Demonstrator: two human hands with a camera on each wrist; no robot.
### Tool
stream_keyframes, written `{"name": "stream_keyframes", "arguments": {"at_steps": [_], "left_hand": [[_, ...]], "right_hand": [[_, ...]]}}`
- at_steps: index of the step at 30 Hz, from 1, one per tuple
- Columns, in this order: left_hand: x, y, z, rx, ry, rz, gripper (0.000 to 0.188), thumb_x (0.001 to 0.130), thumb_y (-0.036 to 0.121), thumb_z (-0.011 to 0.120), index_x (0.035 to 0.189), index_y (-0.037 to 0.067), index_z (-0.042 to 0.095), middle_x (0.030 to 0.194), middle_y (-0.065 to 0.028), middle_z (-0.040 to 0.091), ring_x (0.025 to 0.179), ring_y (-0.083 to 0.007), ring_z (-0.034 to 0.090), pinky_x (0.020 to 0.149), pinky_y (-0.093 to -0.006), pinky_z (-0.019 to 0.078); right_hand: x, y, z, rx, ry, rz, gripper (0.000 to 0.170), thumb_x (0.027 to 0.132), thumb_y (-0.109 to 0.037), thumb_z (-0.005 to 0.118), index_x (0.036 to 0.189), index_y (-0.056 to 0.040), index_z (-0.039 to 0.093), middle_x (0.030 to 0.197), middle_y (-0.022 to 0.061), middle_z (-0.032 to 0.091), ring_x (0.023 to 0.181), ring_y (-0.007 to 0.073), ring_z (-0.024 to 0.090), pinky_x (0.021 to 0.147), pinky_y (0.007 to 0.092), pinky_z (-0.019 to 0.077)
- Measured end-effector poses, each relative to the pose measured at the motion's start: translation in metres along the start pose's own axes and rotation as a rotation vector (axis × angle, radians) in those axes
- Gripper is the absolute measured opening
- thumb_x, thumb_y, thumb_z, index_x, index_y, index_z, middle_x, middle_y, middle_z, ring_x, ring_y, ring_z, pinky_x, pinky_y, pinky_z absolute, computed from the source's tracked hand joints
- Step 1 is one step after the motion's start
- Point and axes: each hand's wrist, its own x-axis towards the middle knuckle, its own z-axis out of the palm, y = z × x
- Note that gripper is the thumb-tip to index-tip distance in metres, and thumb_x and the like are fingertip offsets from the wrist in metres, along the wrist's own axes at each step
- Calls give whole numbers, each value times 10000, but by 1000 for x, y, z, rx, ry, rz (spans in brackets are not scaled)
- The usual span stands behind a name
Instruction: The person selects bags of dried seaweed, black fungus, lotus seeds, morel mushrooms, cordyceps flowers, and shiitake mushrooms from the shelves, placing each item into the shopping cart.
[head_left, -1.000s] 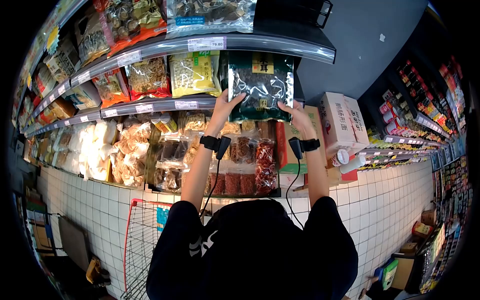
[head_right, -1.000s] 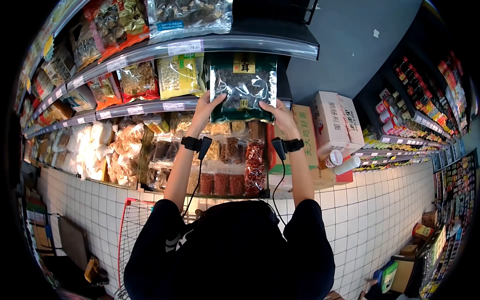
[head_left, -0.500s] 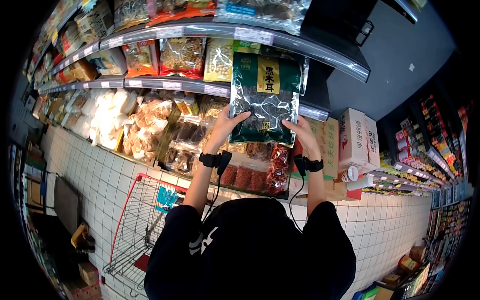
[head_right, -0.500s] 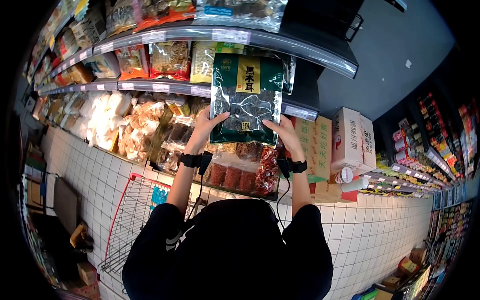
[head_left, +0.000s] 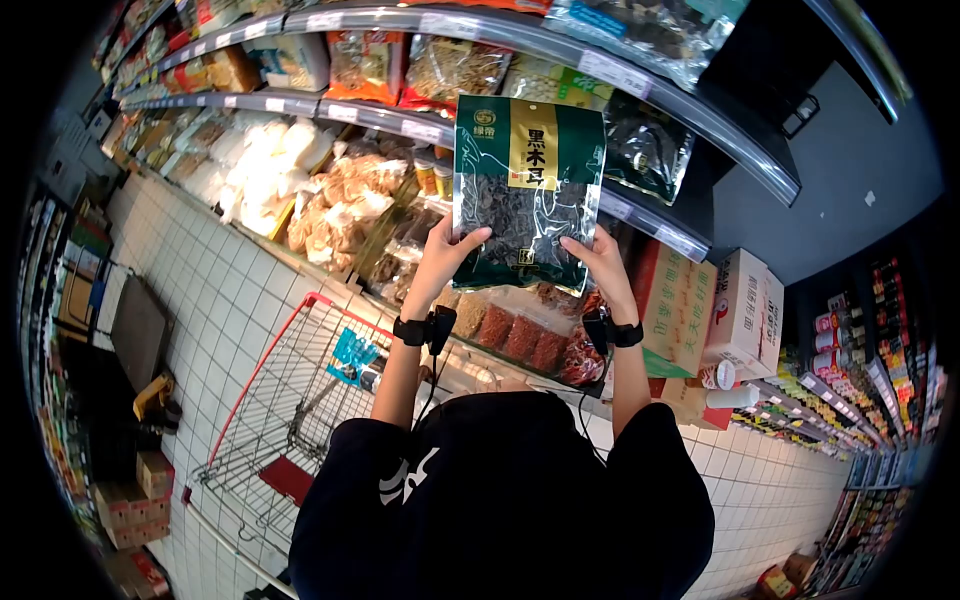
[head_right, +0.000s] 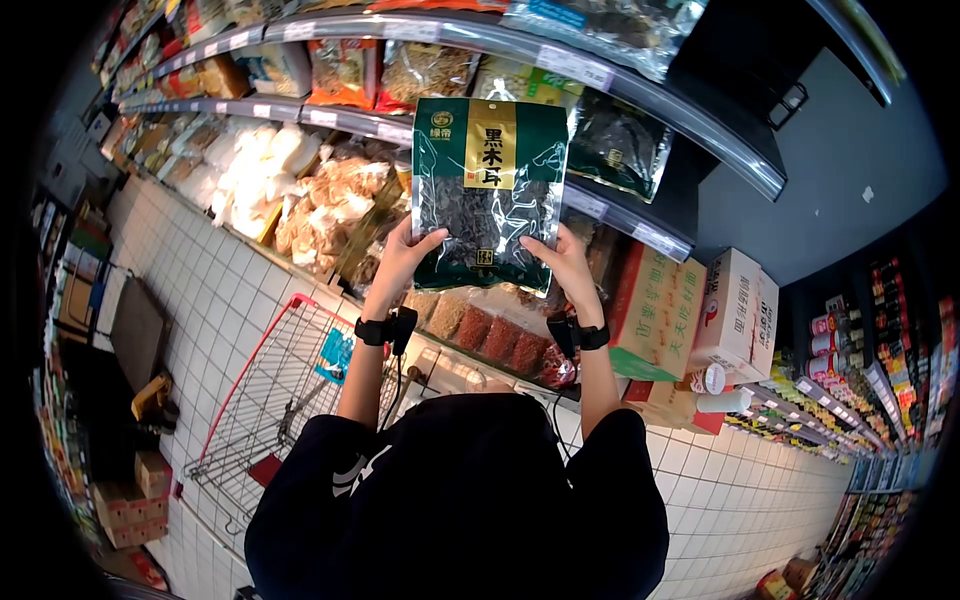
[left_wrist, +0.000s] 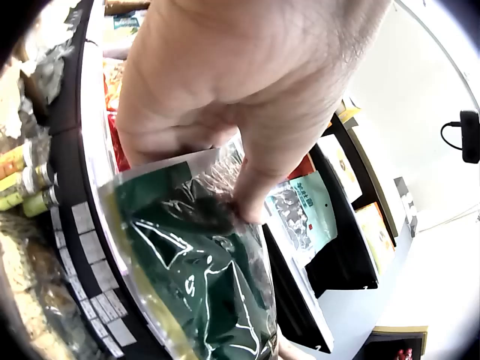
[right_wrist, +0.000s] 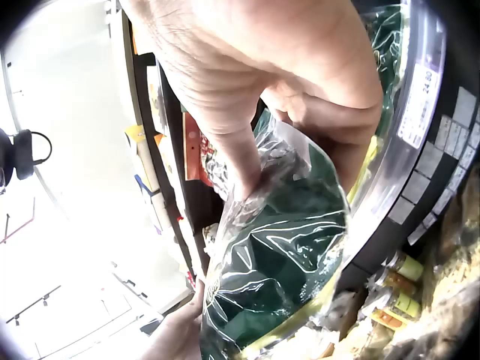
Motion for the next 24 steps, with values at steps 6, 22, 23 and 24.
{"name": "stream_keyframes", "arguments": {"at_steps": [6,22,23,24], "left_hand": [[-43,8,-68,251,132,-72,263,919,188,598,1099,-2,570,882,33,601,771,-13,493,703,-190,407],[-205,39,-201,117,634,15,270,873,115,643,1091,-21,561,826,31,608,700,-9,514,607,-174,415],[-216,43,-205,74,661,34,279,872,101,640,1105,-26,555,844,22,623,719,-15,535,625,-177,434],[-228,45,-212,34,668,35,305,869,80,635,1137,-29,541,887,3,646,766,-28,569,672,-191,464]], "right_hand": [[16,15,62,34,-129,14,297,844,-56,671,1120,-2,574,1017,31,642,885,82,594,785,238,483],[36,93,267,-54,-570,116,281,820,-142,718,1044,-15,606,879,-24,627,761,42,531,675,201,426],[37,103,278,-53,-598,123,281,820,-142,718,1044,-15,606,879,-24,627,761,42,531,675,201,426],[37,105,293,-192,-637,107,265,812,-178,729,984,-18,606,827,-40,595,721,33,495,638,199,402]]}}
